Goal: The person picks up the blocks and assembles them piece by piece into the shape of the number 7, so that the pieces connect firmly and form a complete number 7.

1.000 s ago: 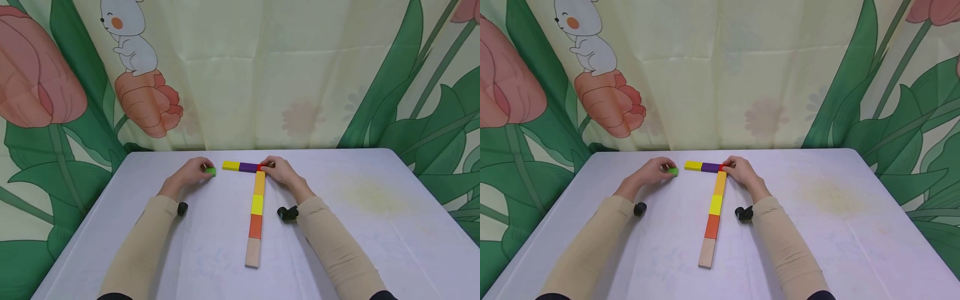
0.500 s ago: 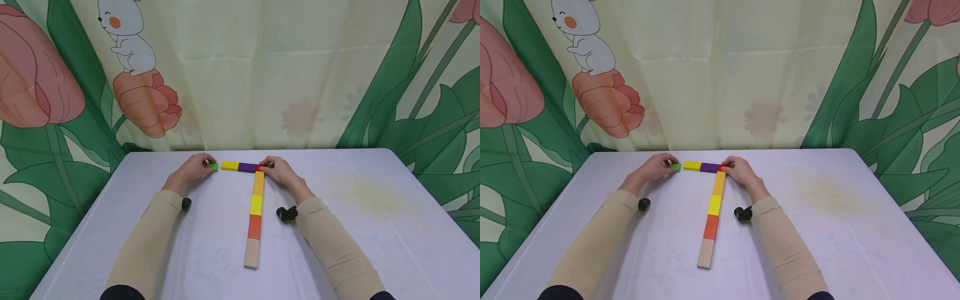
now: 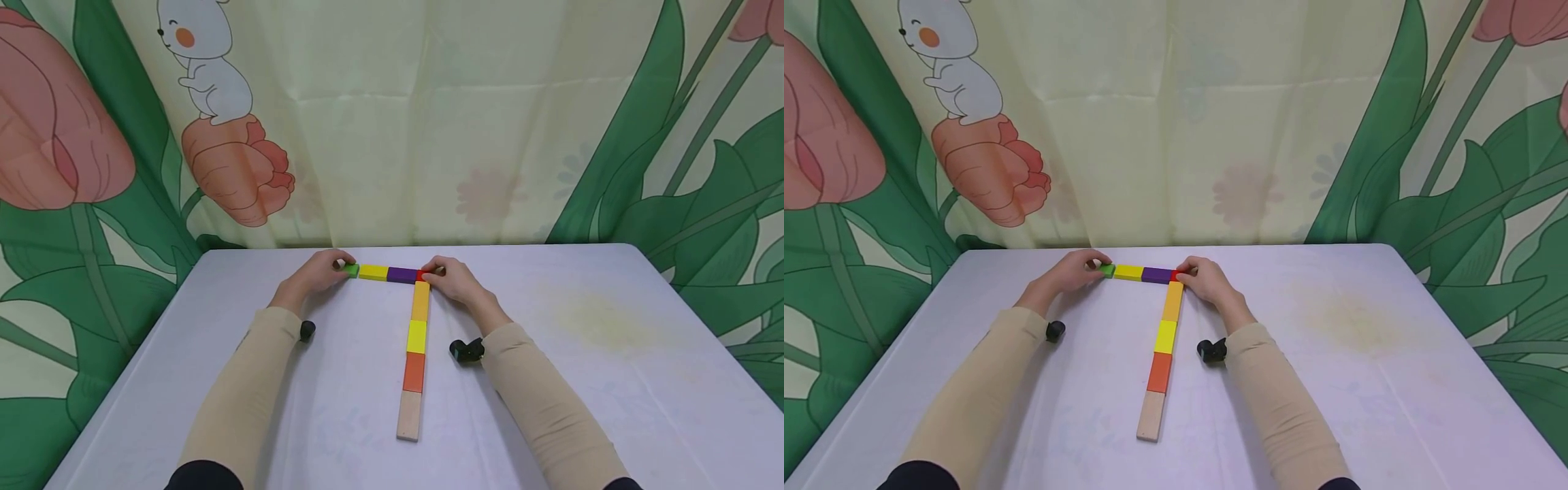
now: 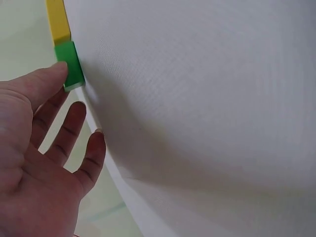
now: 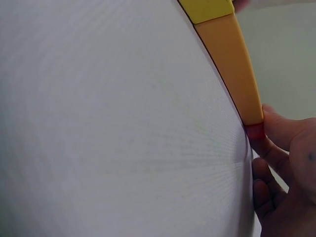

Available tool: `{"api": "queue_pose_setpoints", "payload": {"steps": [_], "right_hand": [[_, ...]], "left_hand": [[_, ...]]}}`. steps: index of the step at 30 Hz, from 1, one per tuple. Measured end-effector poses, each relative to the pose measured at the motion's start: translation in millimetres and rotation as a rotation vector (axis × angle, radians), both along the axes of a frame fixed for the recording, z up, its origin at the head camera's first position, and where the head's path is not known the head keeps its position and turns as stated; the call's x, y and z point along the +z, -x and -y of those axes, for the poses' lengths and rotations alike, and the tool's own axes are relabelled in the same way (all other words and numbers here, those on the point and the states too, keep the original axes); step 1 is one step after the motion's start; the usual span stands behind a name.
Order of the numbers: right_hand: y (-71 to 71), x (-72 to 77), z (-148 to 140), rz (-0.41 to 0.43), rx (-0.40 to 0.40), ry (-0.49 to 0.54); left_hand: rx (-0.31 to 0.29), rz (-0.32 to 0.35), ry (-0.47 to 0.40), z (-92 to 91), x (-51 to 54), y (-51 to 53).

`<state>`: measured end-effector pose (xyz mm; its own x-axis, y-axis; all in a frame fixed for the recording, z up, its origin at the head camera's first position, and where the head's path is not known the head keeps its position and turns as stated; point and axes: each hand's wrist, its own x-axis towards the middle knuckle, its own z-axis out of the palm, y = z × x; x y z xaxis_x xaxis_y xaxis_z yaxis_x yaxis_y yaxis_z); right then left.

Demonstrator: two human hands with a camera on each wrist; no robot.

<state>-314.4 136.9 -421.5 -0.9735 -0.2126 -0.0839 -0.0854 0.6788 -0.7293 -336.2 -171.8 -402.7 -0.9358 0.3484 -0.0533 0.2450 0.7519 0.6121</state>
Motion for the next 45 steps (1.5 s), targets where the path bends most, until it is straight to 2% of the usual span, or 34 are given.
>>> {"api": "queue_pose_setpoints", "payload": {"steps": [12, 24, 29, 45], "right_hand": [[0.6, 0.0, 0.4, -0.004, -0.002, -0.002], [0.5, -0.2, 0.8, -0.02, 0.01, -0.002], [0.3, -0.6, -0.1, -0.017, 0.012, -0.007], [-0.3, -0.7, 0.2, -0.032, 0.019, -0.014]], "left_hand": [[0.026, 0.023, -0.005, -2.6, -3.2, 3.4], [0.0, 0.002, 0.011, -3.3, -2.1, 4.0], [-0.005, -0.001, 0.029, -4.6, -1.2, 3.4], [0.029, 0.007, 0.041, -7.7, 2.5, -1.1]]}}
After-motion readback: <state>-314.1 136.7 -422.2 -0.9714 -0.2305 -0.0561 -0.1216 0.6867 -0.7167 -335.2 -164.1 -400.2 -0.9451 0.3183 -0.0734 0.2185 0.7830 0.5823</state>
